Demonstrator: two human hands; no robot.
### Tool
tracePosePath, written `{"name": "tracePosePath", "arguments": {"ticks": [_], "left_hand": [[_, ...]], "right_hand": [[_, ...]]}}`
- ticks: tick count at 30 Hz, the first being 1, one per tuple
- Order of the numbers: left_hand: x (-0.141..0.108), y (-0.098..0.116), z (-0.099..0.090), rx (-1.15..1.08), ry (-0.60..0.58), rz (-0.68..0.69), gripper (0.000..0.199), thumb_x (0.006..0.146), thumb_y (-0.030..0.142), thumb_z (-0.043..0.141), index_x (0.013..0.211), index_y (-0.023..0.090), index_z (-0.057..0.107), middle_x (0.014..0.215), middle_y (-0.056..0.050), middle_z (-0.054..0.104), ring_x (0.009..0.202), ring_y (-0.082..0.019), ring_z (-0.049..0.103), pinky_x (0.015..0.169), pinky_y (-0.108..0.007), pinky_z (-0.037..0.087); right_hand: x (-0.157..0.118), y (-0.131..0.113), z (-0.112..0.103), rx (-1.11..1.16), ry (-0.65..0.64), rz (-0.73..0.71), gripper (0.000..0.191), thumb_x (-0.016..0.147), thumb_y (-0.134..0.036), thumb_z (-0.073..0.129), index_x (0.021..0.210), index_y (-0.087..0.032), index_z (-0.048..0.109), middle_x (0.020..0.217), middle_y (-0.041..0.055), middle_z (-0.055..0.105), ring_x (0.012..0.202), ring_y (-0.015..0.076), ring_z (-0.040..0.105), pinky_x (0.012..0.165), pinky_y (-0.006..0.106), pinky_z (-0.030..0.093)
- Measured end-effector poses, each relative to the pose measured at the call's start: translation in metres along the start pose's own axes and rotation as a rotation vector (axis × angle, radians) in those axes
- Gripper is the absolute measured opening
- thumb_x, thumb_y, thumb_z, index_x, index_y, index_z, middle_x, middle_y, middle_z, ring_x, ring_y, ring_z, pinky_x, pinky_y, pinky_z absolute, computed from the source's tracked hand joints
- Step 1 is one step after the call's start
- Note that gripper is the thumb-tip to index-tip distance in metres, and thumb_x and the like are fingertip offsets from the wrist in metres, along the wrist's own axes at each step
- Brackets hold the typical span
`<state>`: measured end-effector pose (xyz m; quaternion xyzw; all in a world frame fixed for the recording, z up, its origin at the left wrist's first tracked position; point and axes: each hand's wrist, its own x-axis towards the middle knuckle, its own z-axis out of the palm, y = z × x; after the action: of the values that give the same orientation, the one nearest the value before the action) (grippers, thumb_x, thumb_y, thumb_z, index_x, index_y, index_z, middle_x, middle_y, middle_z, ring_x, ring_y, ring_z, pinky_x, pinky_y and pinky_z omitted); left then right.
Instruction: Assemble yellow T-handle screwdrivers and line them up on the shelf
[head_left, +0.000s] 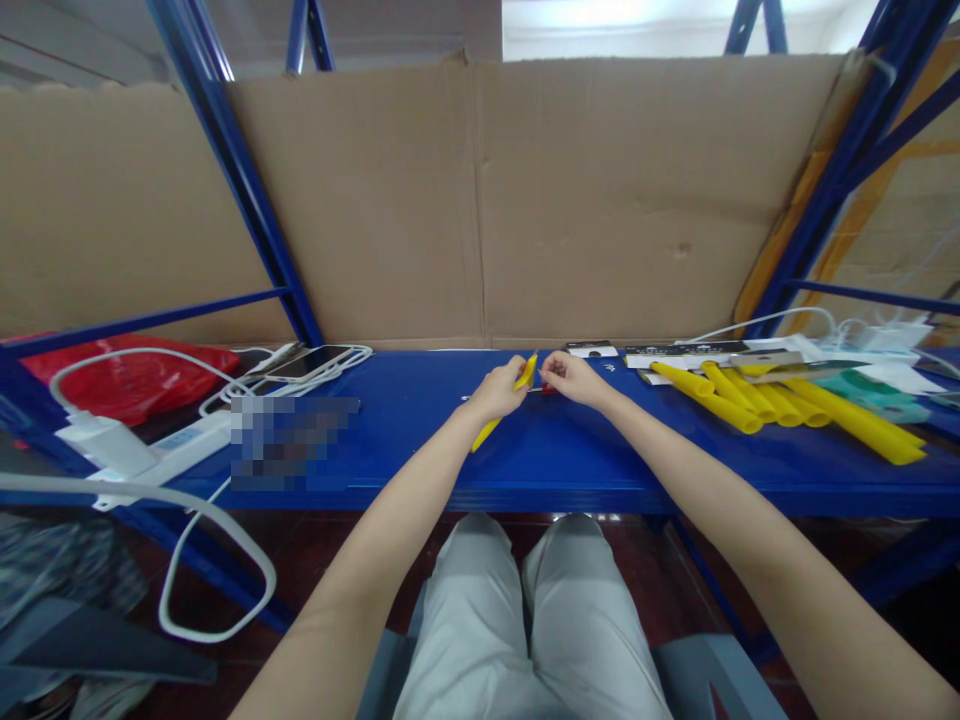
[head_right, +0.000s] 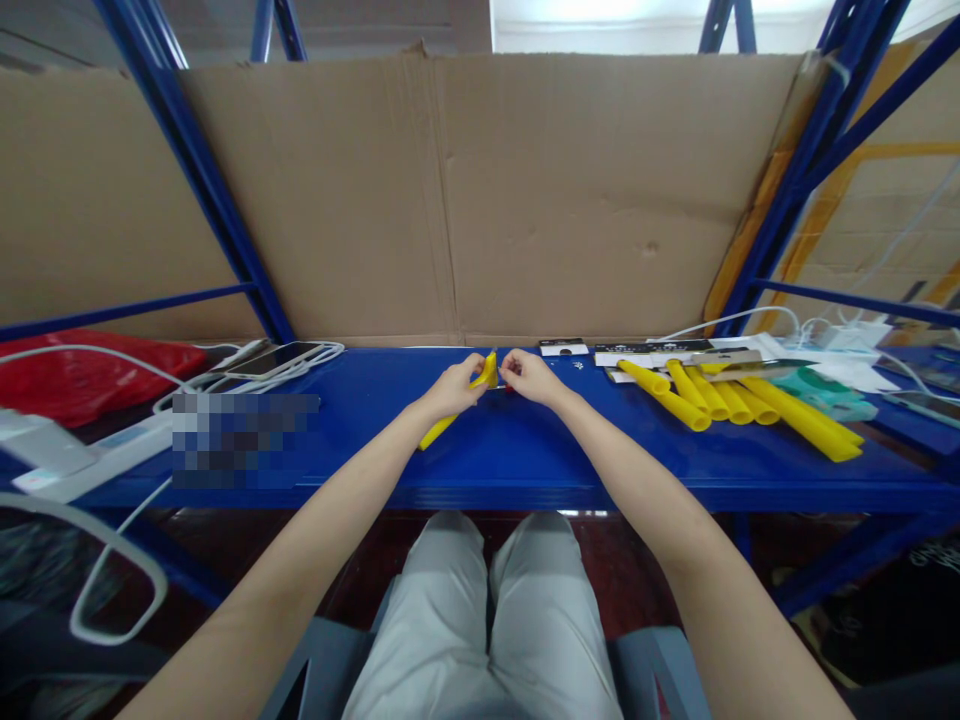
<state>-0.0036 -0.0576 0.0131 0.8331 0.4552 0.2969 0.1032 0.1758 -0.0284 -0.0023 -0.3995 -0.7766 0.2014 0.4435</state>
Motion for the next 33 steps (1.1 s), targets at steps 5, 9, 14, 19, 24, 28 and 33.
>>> {"name": "tracePosePath", "arguments": {"ticks": [5,9,14,19,24,28,33], "left_hand": [[-0.002,0.002,-0.002,-0.043,-0.014,-0.026,0.021,0.081,0.014,0.055,0.101,0.018,0.05,0.11,-0.011,0.065,0.082,-0.018,0.066,0.076,-0.031,0.051],[-0.003,0.002,-0.003,-0.074,-0.026,-0.032,0.022,0.081,0.014,0.056,0.102,0.017,0.051,0.113,-0.012,0.064,0.084,-0.018,0.066,0.074,-0.03,0.052],[-0.001,-0.003,-0.001,-0.108,-0.012,-0.023,0.022,0.08,0.015,0.056,0.101,0.017,0.05,0.112,-0.01,0.064,0.087,-0.017,0.065,0.074,-0.03,0.052],[0.001,-0.007,0.002,-0.142,-0.015,-0.025,0.022,0.08,0.015,0.055,0.101,0.017,0.05,0.112,-0.01,0.064,0.088,-0.017,0.064,0.075,-0.029,0.052],[0.0,-0.006,0.002,-0.139,-0.024,-0.025,0.021,0.08,0.015,0.055,0.1,0.017,0.049,0.113,-0.011,0.063,0.082,-0.015,0.064,0.074,-0.03,0.052],[0.0,-0.004,0.001,-0.116,-0.032,-0.042,0.021,0.08,0.014,0.054,0.101,0.017,0.049,0.109,-0.01,0.064,0.074,-0.014,0.064,0.071,-0.029,0.052],[0.0,-0.003,0.001,-0.113,-0.029,-0.033,0.022,0.08,0.014,0.055,0.101,0.018,0.049,0.111,-0.009,0.064,0.081,-0.014,0.064,0.071,-0.026,0.051]], "right_hand": [[0.002,0.009,-0.029,-0.026,0.124,0.151,0.011,0.076,-0.016,0.056,0.067,-0.02,0.048,0.064,-0.0004,0.06,0.059,0.0121,0.058,0.063,0.026,0.048],[-0.003,0.014,-0.05,-0.099,0.205,0.28,0.016,0.076,-0.008,0.052,0.065,-0.019,0.048,0.062,-0.0005,0.06,0.056,0.0098,0.058,0.061,0.021,0.047],[-0.007,0.015,-0.058,-0.263,0.169,0.341,0.01,0.077,-0.01,0.052,0.07,-0.017,0.053,0.068,0.0022,0.065,0.056,0.0099,0.06,0.06,0.02,0.046],[-0.009,0.025,-0.072,-0.593,0.228,0.449,0.01,0.079,-0.016,0.052,0.077,-0.015,0.062,0.081,0.0093,0.07,0.075,0.0163,0.065,0.068,0.022,0.047],[-0.015,0.041,-0.082,-0.808,0.047,0.559,0.013,0.077,-0.014,0.054,0.077,-0.015,0.067,0.083,0.0109,0.072,0.083,0.0188,0.066,0.072,0.021,0.046],[-0.017,0.048,-0.08,-0.906,-0.025,0.608,0.02,0.077,-0.014,0.054,0.089,-0.013,0.07,0.092,0.0151,0.072,0.09,0.0228,0.067,0.074,0.025,0.048],[-0.016,0.058,-0.079,-0.933,0.0,0.634,0.024,0.08,-0.018,0.052,0.096,-0.013,0.07,0.098,0.0182,0.07,0.093,0.0254,0.066,0.075,0.03,0.05]]}}
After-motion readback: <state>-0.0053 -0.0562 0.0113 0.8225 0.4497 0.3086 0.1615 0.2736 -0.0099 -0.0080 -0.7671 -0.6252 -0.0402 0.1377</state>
